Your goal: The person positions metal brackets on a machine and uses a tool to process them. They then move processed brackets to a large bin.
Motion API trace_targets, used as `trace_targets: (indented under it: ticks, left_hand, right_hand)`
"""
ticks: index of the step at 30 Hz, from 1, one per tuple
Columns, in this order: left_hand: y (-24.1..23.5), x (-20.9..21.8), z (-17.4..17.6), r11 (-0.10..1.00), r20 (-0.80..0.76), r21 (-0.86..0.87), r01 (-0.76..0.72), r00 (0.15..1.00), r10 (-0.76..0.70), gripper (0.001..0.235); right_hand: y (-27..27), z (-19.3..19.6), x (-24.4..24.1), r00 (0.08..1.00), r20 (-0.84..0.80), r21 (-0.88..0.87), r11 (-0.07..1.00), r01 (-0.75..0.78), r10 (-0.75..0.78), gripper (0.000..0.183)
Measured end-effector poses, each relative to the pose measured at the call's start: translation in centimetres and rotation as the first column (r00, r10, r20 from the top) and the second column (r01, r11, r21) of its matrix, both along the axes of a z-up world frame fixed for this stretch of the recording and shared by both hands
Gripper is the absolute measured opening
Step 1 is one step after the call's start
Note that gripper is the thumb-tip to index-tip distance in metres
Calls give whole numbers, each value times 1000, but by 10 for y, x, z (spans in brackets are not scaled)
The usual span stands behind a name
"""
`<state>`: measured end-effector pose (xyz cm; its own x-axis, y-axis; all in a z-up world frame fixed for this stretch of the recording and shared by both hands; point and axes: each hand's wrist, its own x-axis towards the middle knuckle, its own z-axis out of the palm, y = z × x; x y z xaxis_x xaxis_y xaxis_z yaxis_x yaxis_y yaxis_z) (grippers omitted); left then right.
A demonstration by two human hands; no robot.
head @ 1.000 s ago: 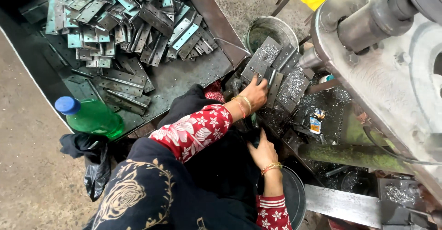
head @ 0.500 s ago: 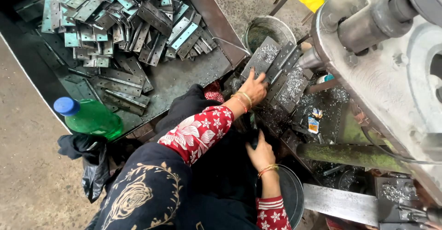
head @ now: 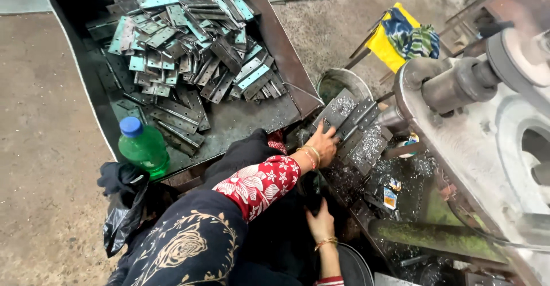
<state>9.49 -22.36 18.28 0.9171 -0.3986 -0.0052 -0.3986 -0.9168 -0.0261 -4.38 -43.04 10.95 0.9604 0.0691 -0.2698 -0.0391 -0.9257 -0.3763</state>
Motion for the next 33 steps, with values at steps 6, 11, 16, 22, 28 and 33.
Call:
trace_targets:
  ticks: [6,11,16,22,28,33]
  left_hand:
    - [-6,10,-6,999,16,41,-6,1000,5,39]
    - [-5,7,0,1000,36,-14,-25,999,26,40]
    - [0,-3,8,1000,66,-20,-24,998,25,40]
    - [3,-8,22,1000,-41,4,-17,999,17,41]
    - [-3,8,23,999,-83,28,-40,996,42,44]
    - [-16,29,13,997,-36,-5,-83,996,83,43]
  right_hand:
    - [25,83,12,995,-98,-154,987,-48,33,75]
    - [24,41,-8,990,-126,-160,986,42,-62,77]
    - [6,-56,-28,994,6,144,984,110,-112,75]
    - [-2,-54,-22,996,-37,149,985,85,-81,76]
    - [6,36,1,999,-41,-62,998,12,-15,71]
    - [20,27,1,993,-85,-143,987,72,-85,72]
